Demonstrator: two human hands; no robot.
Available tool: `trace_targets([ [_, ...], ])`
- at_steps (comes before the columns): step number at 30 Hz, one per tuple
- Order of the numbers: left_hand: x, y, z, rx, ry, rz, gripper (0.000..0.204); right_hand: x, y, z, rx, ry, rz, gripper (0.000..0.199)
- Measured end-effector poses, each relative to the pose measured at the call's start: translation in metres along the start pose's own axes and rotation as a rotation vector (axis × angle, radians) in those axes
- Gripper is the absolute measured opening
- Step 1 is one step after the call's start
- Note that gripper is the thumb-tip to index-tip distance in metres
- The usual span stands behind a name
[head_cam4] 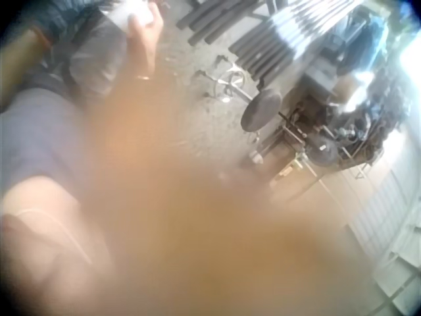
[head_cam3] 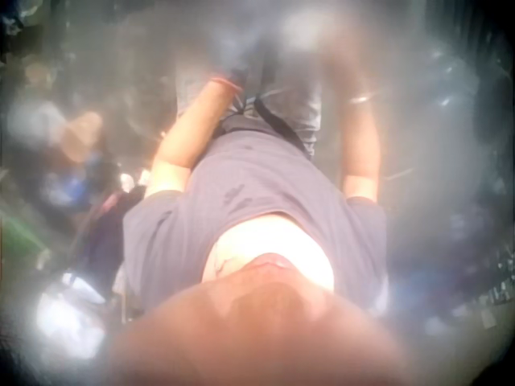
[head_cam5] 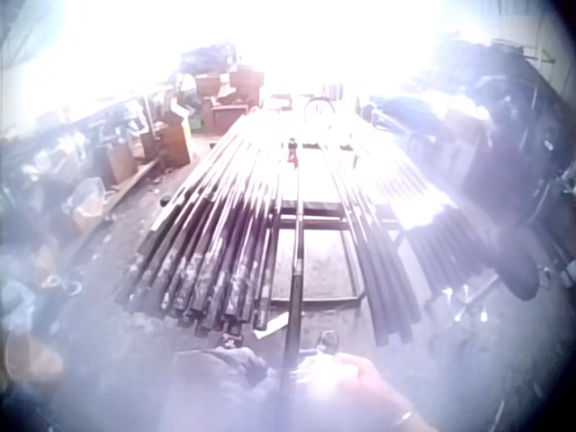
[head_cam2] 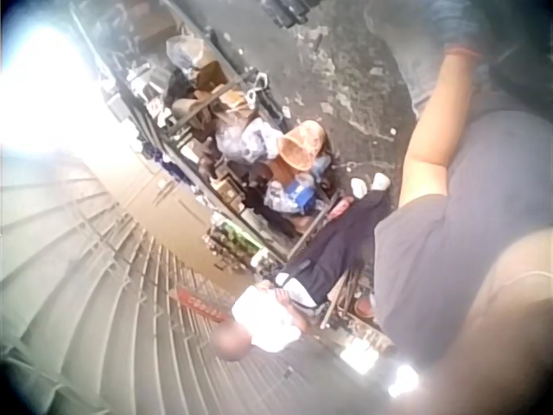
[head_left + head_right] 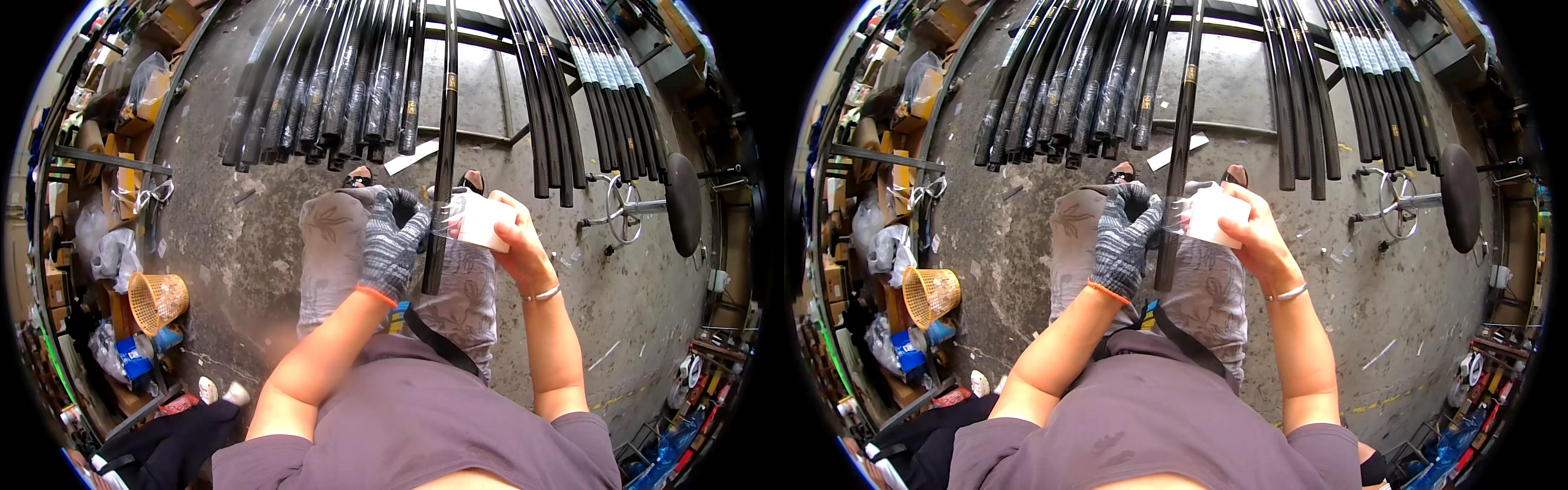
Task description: The person wraps white tape around the ends of long black poles. They pick up a pole, apply the tape by hand, and place the finished pole back on a metal rack. The process is repeated for multiple poles in a workshop setting.
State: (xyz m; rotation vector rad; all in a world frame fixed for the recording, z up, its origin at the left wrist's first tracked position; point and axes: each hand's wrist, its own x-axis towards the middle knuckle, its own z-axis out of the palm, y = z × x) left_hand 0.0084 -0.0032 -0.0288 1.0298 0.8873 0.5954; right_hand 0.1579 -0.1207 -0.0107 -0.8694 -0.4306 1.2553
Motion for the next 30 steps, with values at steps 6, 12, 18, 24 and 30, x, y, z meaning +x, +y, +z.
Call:
trace_targets([
  [6, -0.015, 0.003, -0.021, 0.22, -0.215, 0.11, 0.022, -0.002, 0.013, -0.006, -0.039, 0.029, 0.006, 0.031],
  [12, -0.055, 0.037, -0.014, 0.841, -0.357, 0.376, 0.064, 0.002, 0.02, 0.006, -0.239, 0.05, -0.001, 0.03],
  [18, -0.041, 0.011, -0.033, 0.472, -0.284, 0.113, 0.064, 0.0, 0.005, 0.02, -0.366, -0.025, 0.007, 0.036],
  [24, -0.048, 0.031, -0.036, 0.002, -0.288, -0.228, 0.059, 0.005, 0.014, 0.01, -0.37, -0.013, -0.003, 0.037],
  [30, -0.058, 0.042, -0.039, -0.346, -0.304, -0.454, 0.034, 0.012, 0.036, 0.013, -0.295, -0.008, 0.064, 0.051],
])
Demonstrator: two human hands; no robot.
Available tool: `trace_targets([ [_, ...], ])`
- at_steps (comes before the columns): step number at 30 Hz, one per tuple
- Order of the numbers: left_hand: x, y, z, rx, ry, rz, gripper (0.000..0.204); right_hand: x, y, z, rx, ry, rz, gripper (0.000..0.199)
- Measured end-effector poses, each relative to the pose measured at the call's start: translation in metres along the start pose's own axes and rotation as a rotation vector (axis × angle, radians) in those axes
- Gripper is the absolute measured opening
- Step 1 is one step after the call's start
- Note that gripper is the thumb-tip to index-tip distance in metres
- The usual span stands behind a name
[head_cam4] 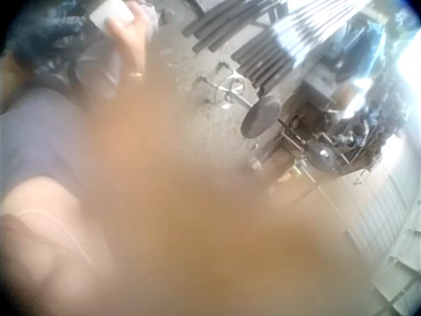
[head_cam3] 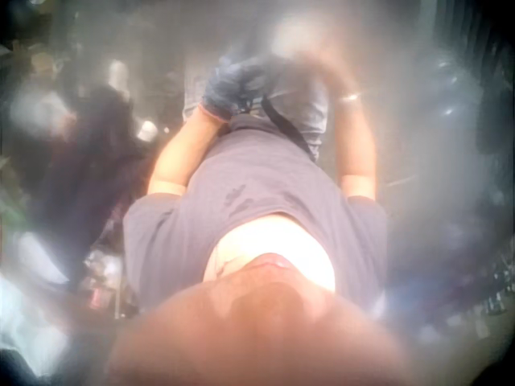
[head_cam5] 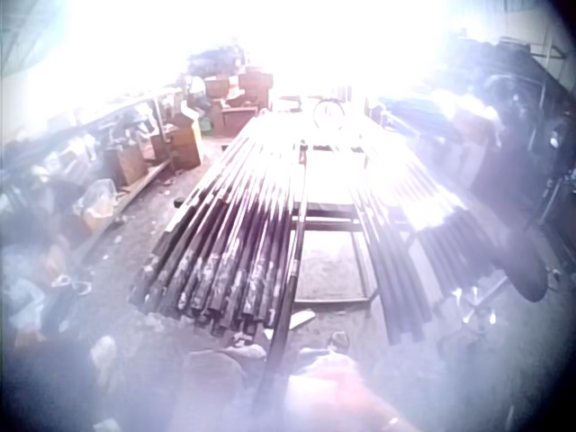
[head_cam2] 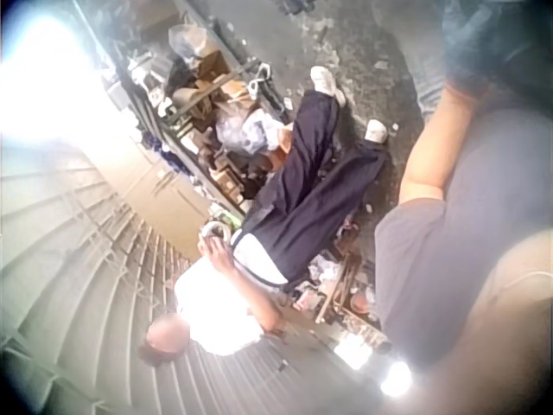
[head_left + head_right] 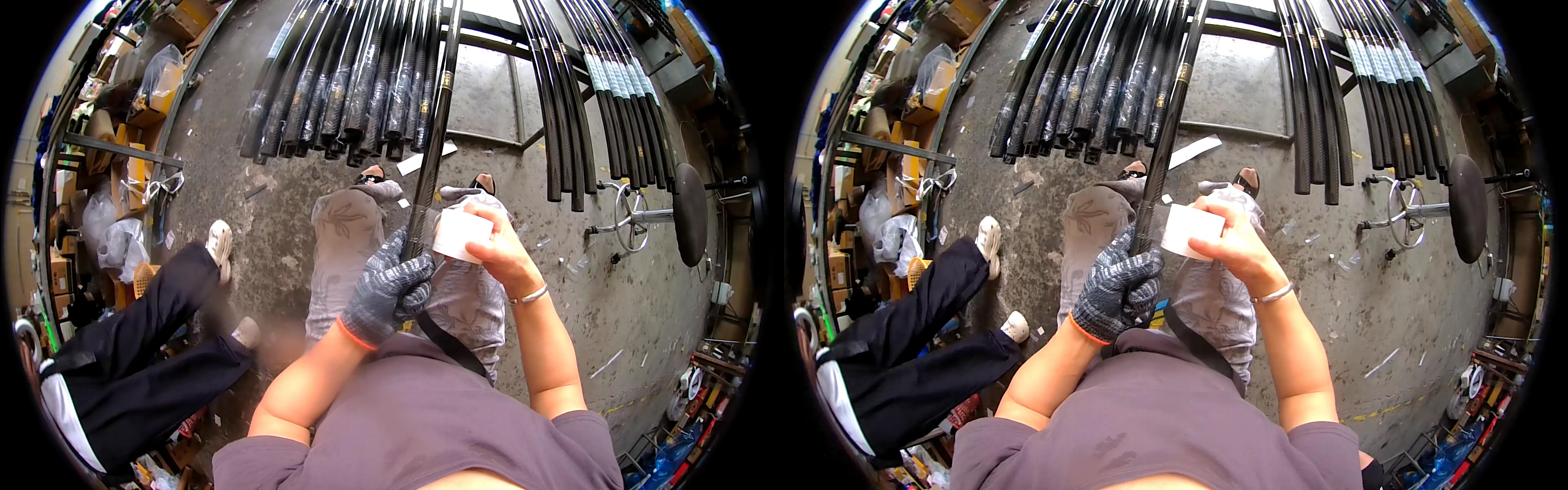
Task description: The person wraps white tape around the ends of long black poles. They pick up a pole, apply the tape by hand, and place the finished pole back on a metal rack. The process is repeated for multiple poles in a workshop setting.
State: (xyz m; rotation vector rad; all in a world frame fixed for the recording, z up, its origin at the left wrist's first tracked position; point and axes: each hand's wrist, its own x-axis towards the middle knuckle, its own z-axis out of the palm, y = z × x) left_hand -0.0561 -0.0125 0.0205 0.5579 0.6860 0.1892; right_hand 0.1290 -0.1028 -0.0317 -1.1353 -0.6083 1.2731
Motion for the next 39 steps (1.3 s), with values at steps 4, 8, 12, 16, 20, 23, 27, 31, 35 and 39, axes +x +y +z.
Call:
trace_targets([
  [4, -0.006, 0.0, -0.001, -0.108, 0.022, -0.038, 0.02, 0.007, -0.005, 0.005, -0.027, -0.057, 0.118, 0.056],
  [8, -0.011, 0.0, -0.008, -0.336, -0.041, -0.129, 0.014, 0.014, -0.004, 0.014, 0.025, -0.082, -0.052, 0.04],
  [12, -0.008, -0.005, -0.014, -0.325, 0.027, -0.176, 0.018, 0.012, -0.002, 0.012, -0.009, -0.044, 0.03, 0.041],
  [16, -0.008, -0.008, -0.019, -0.359, -0.005, -0.225, 0.025, 0.011, 0.003, 0.012, 0.095, -0.07, 0.051, 0.043],
  [20, -0.01, -0.012, -0.017, -0.418, -0.098, -0.26, 0.034, 0.019, 0.019, -0.002, 0.298, -0.301, -0.041, 0.071],
  [23, -0.01, -0.009, -0.014, -0.35, -0.113, -0.34, 0.046, 0.017, 0.01, 0.014, 0.439, -0.366, -0.107, 0.07],
  [27, -0.007, -0.012, -0.011, -0.186, -0.234, -0.314, 0.052, 0.012, 0.022, 0.021, 0.719, -0.416, -0.22, 0.063],
  [31, 0.005, -0.005, -0.03, 0.475, -0.234, 0.142, 0.042, 0.006, 0.02, 0.016, 0.686, -0.36, -0.206, 0.06],
  [35, 0.026, 0.039, -0.009, 0.61, 0.104, 0.263, 0.021, -0.007, 0.027, 0.002, 0.364, -0.204, -0.087, 0.058],
  [39, 0.078, 0.042, 0.024, 0.522, 0.11, 0.163, 0.018, -0.024, 0.002, 0.027, 0.134, -0.074, 0.066, 0.056],
])
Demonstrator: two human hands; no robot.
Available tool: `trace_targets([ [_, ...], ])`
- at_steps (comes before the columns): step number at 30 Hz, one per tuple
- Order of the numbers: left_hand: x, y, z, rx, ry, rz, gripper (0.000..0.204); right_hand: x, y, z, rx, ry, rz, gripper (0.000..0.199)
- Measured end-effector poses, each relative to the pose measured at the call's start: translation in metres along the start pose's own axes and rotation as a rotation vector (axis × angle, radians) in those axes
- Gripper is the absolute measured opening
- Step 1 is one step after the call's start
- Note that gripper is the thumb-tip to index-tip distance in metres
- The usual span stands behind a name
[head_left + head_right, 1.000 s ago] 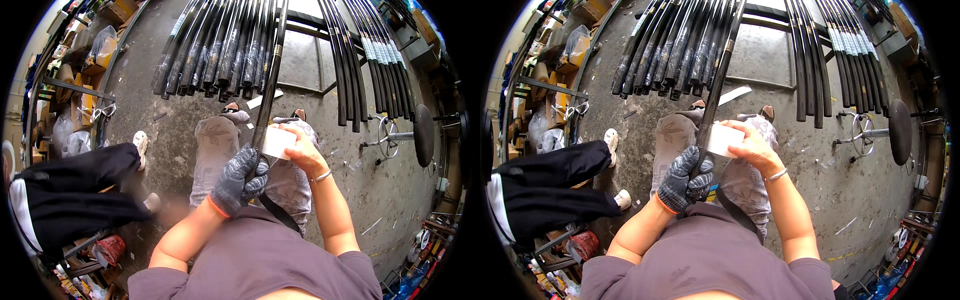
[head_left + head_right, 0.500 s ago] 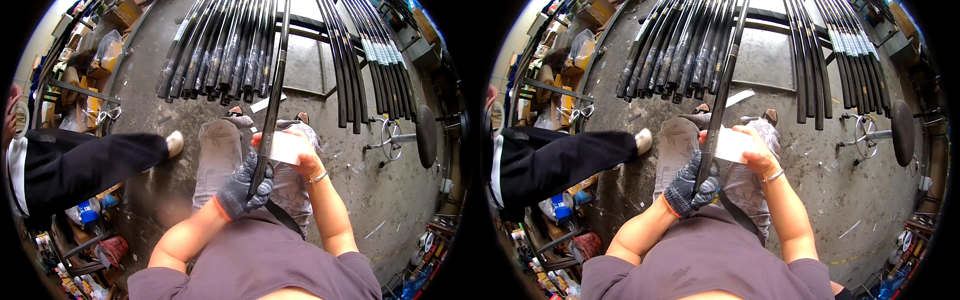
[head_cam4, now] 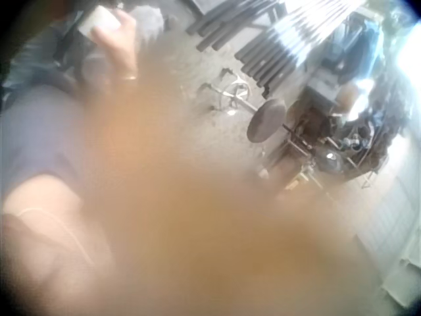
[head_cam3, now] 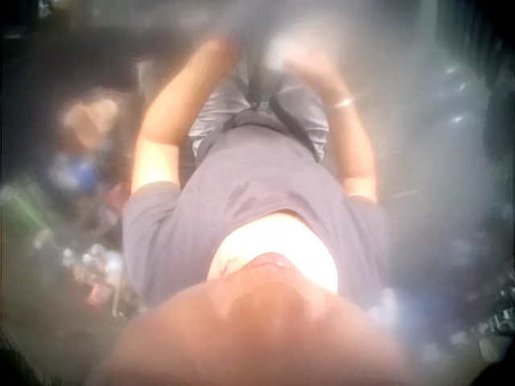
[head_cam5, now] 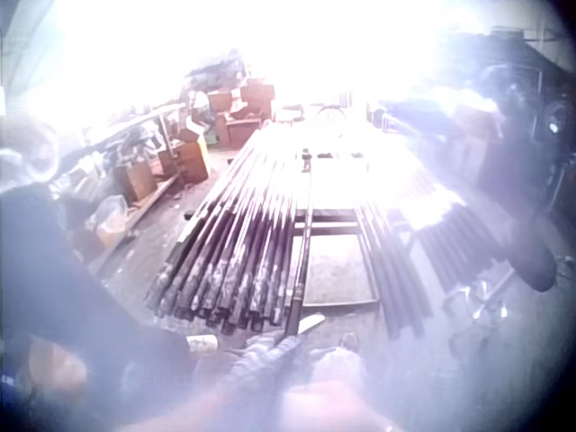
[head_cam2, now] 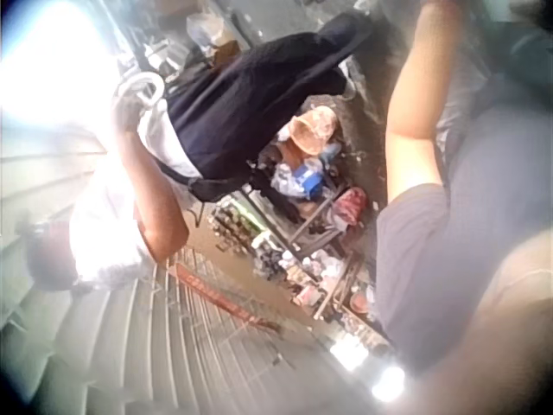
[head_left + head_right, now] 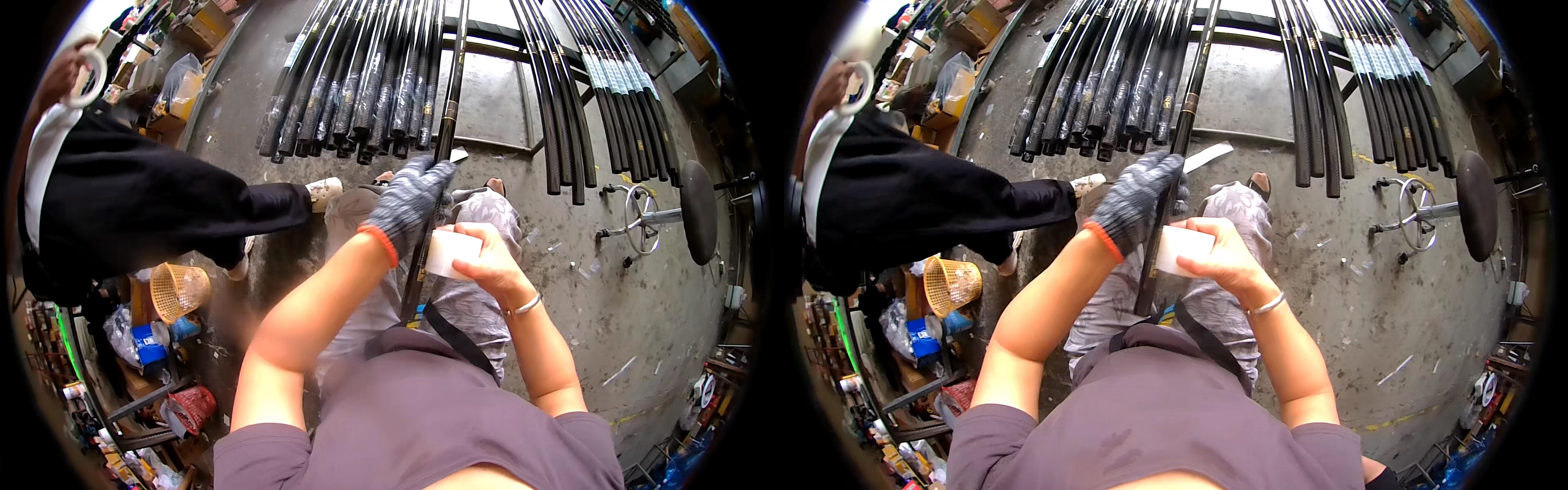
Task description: The person wraps white tape around the ends of long black poles. They pick up a pole, apply the tape by hand, and place the finished pole back on a metal rack. The process is repeated for multiple poles in a workshop setting.
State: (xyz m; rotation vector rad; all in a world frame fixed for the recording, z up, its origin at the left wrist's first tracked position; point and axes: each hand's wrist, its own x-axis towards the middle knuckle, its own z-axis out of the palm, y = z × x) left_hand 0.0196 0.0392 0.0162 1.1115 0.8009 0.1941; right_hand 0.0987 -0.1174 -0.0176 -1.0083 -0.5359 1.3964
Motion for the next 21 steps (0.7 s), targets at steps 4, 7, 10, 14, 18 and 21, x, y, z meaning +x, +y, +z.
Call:
trace_targets([
  [4, 0.008, 0.007, 0.031, -0.1, 0.091, -0.145, 0.022, -0.024, -0.013, 0.007, -0.002, 0.0, -0.017, 0.076],
  [7, 0.003, 0.022, 0.036, -0.274, -0.118, -0.139, 0.033, -0.033, -0.001, -0.009, 0.07, -0.043, -0.122, 0.086],
  [10, -0.004, 0.021, 0.036, -0.543, -0.446, -0.183, 0.044, -0.041, -0.01, -0.003, 0.133, -0.098, -0.165, 0.057],
  [14, -0.005, 0.014, 0.036, -0.478, -0.479, -0.117, 0.047, -0.043, -0.019, 0.0, -0.085, -0.086, -0.226, 0.05],
  [18, -0.022, 0.017, 0.038, 0.433, -0.081, 0.577, 0.026, -0.039, -0.018, 0.007, -0.634, 0.062, -0.456, 0.042],
  [21, -0.014, -0.013, 0.043, 0.691, 0.101, 0.807, 0.03, -0.037, -0.04, 0.03, -0.741, -0.026, -0.471, 0.048],
])
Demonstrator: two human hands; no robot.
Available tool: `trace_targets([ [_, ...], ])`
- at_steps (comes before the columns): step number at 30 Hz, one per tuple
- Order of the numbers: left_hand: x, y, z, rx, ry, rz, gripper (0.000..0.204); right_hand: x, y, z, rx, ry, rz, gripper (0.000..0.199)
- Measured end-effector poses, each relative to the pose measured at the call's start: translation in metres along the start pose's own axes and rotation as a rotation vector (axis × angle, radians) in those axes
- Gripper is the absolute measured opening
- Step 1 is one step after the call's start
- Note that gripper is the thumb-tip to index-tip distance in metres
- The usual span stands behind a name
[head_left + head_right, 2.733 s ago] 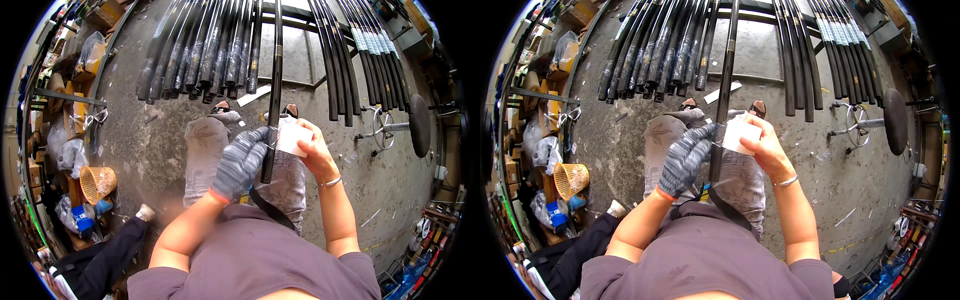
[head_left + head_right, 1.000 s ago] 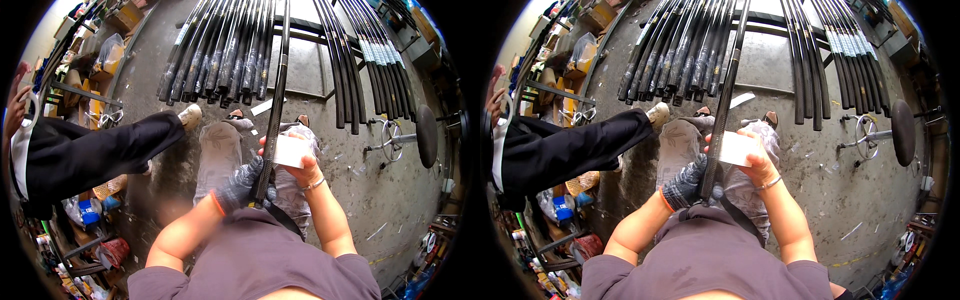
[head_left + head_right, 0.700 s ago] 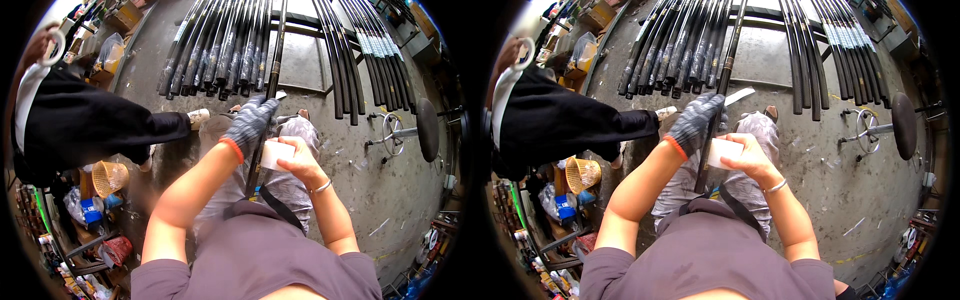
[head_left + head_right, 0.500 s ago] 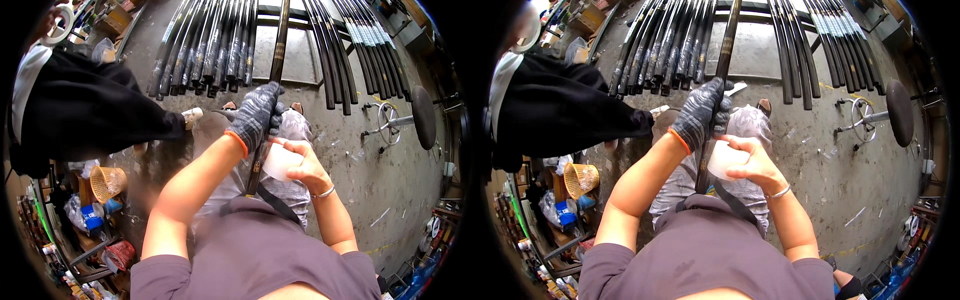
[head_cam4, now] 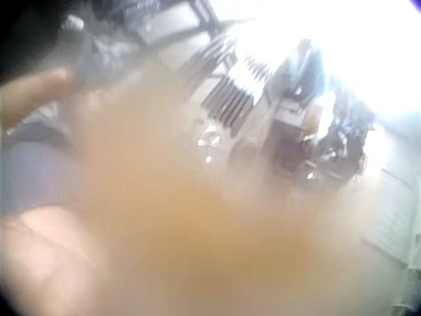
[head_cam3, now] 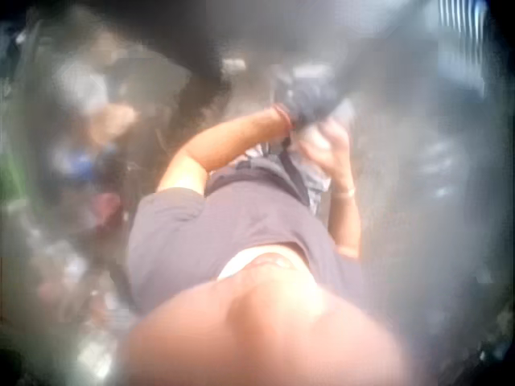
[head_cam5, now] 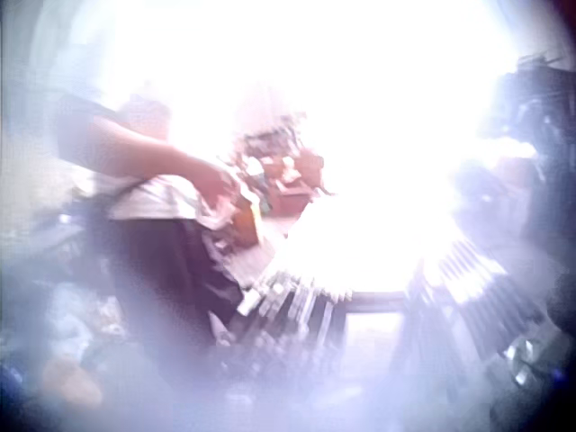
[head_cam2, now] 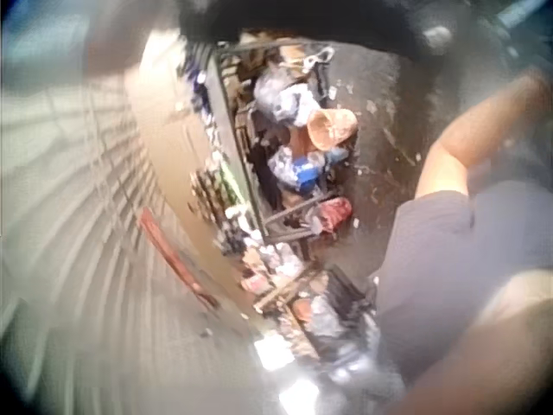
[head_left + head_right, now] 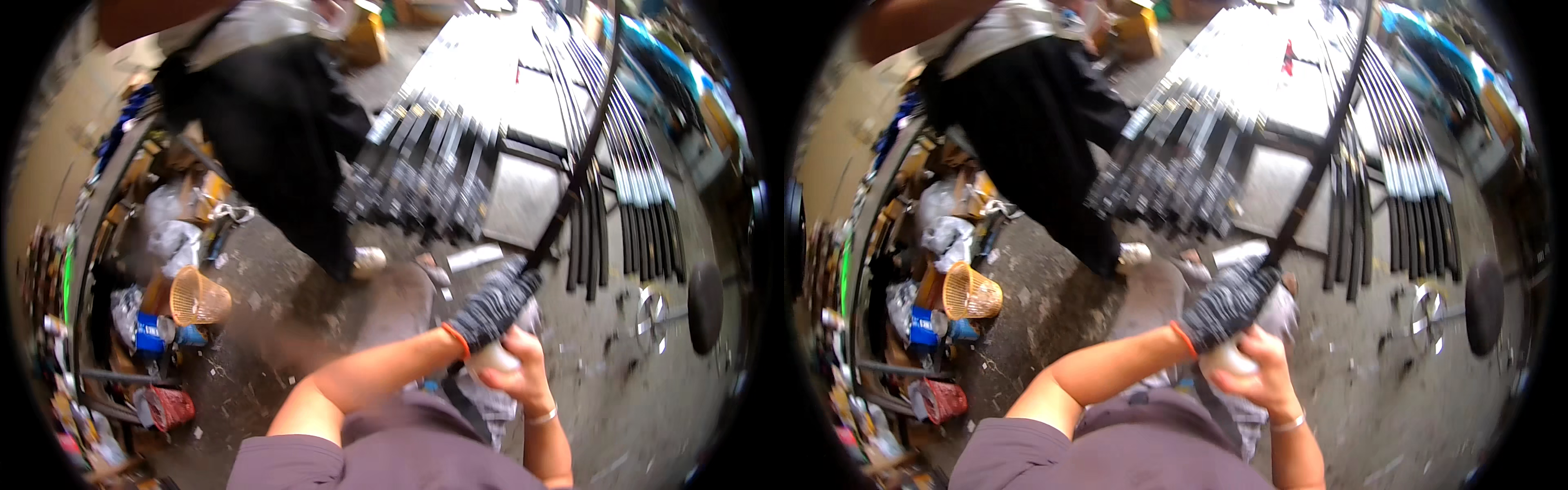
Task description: The person wraps white tape around the ends of long black poles. They pick up a pole, apply the tape by hand, and place the finished pole back on a metal rack. The process is repeated for multiple poles in a workshop setting.
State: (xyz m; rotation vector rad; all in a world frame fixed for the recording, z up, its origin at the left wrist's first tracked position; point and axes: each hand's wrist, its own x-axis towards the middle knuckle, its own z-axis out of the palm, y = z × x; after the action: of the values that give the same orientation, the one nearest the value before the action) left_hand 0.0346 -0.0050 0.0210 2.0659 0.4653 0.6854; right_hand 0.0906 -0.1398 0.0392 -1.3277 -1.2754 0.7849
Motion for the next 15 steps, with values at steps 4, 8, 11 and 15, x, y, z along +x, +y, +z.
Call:
trace_targets([
  [4, 0.02, 0.041, -0.015, -1.127, -0.485, -0.614, 0.035, -0.021, -0.007, -0.006, 0.373, 0.006, 0.073, 0.065],
  [8, 0.014, 0.036, -0.028, -1.082, -0.653, -0.184, 0.036, -0.02, -0.01, -0.002, -0.147, 0.061, -0.176, 0.044],
  [11, -0.002, 0.055, -0.027, -0.248, -0.288, 0.025, 0.048, -0.025, -0.007, 0.007, -0.298, 0.157, -0.122, 0.035],
  [15, -0.004, 0.044, -0.012, -0.671, -0.196, 0.088, 0.043, -0.014, -0.029, 0.009, -0.22, 0.083, -0.215, 0.033],
])
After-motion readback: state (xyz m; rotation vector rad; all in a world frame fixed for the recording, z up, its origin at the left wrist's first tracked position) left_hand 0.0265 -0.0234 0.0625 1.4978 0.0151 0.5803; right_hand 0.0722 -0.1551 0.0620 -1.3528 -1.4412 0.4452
